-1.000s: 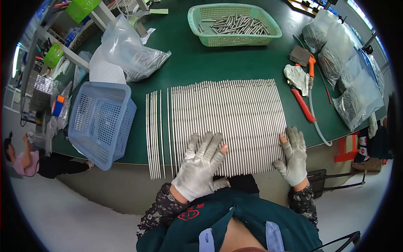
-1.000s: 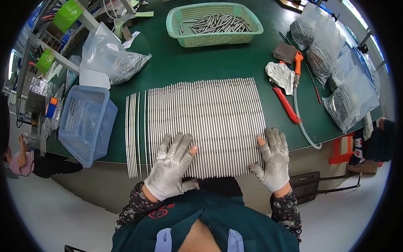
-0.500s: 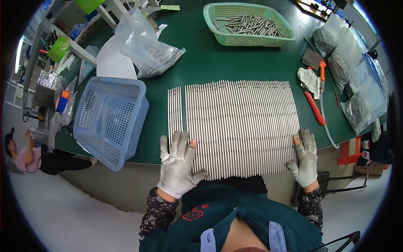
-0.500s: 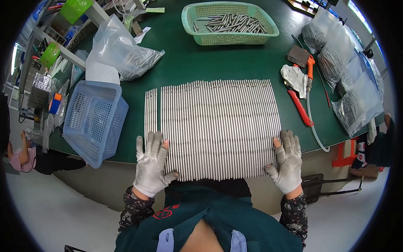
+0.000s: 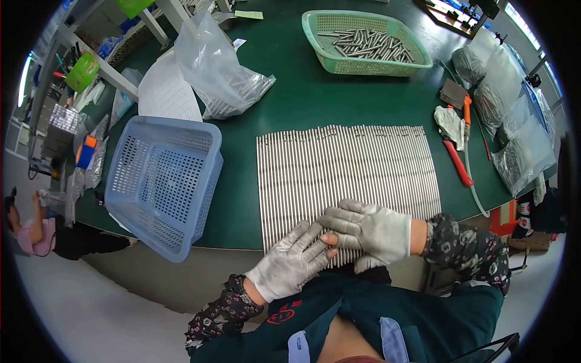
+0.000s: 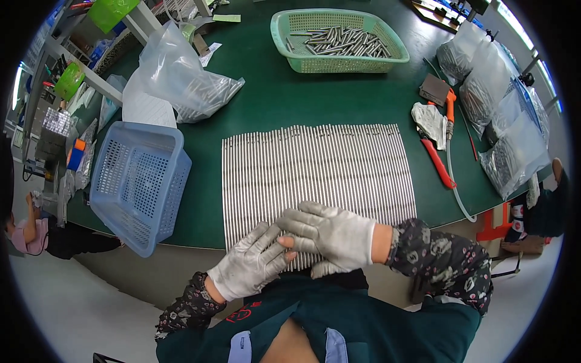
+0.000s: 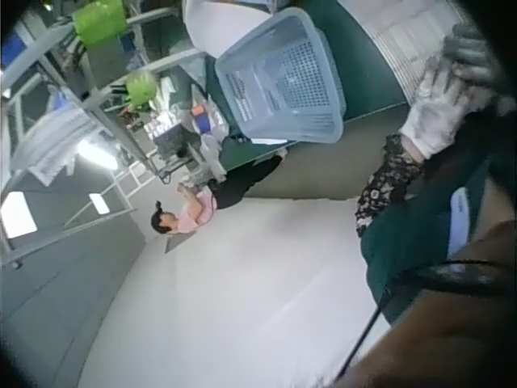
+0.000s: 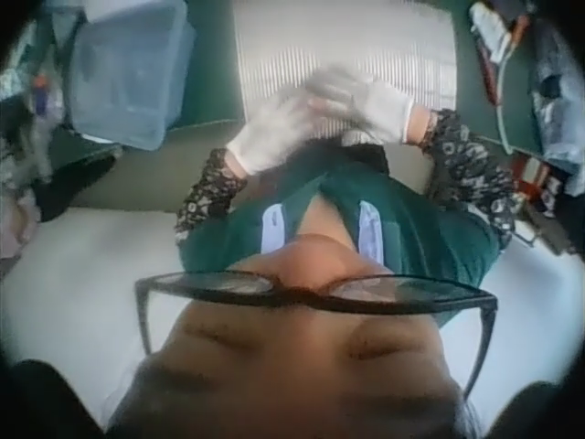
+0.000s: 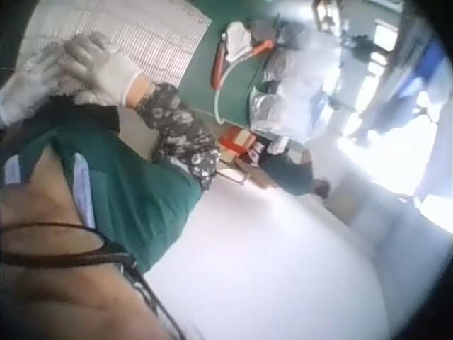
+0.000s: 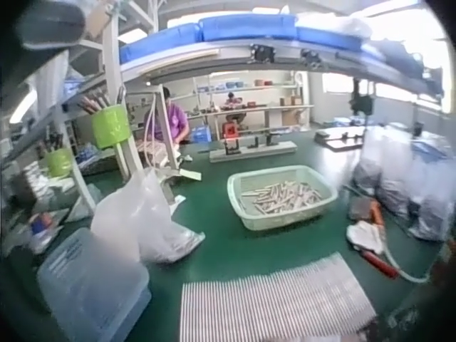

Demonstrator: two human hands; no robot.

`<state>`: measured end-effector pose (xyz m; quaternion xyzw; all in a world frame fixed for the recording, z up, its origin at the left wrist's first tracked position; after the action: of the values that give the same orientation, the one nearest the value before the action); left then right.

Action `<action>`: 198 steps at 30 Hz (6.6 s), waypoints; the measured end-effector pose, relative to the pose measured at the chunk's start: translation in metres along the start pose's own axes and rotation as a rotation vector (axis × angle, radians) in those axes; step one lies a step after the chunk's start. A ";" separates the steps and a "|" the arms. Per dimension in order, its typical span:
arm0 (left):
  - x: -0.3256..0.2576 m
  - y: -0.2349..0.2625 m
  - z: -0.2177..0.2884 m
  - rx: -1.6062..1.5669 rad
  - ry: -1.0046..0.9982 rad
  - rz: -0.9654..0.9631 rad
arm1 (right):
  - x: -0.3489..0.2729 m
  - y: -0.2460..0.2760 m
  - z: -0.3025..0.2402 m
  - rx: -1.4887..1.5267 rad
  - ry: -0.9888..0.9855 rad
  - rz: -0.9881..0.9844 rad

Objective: Organizing and aligning thin metal rods on a workbench in a manufacturing environment.

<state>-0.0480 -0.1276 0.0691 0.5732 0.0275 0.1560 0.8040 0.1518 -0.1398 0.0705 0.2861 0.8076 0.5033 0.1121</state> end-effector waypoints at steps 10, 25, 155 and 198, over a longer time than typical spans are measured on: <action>-0.003 -0.002 -0.001 -0.075 0.014 -0.038 | 0.069 0.021 0.075 -0.427 -0.224 0.055; -0.002 -0.001 -0.005 -0.060 -0.056 0.028 | 0.139 0.024 0.086 -0.268 0.110 0.061; -0.074 0.005 -0.089 -0.422 0.569 0.727 | -0.149 -0.001 -0.034 -0.342 -0.591 0.286; 0.094 -0.020 0.066 -0.021 0.064 -0.184 | -0.154 -0.012 -0.042 -0.329 -0.691 0.318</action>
<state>0.0607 -0.1670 0.0853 0.5544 0.1039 0.0998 0.8197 0.2527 -0.2632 0.0632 0.5379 0.5770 0.5109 0.3416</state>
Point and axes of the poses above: each hand's wrist, its own x-axis towards the middle knuckle, its own y-axis out of the back of the hand, z = x × y, the point moved 3 cm from there along x, towards the middle knuckle, and after that the axes turned 3 degrees about -x, right-handed, at the moved point
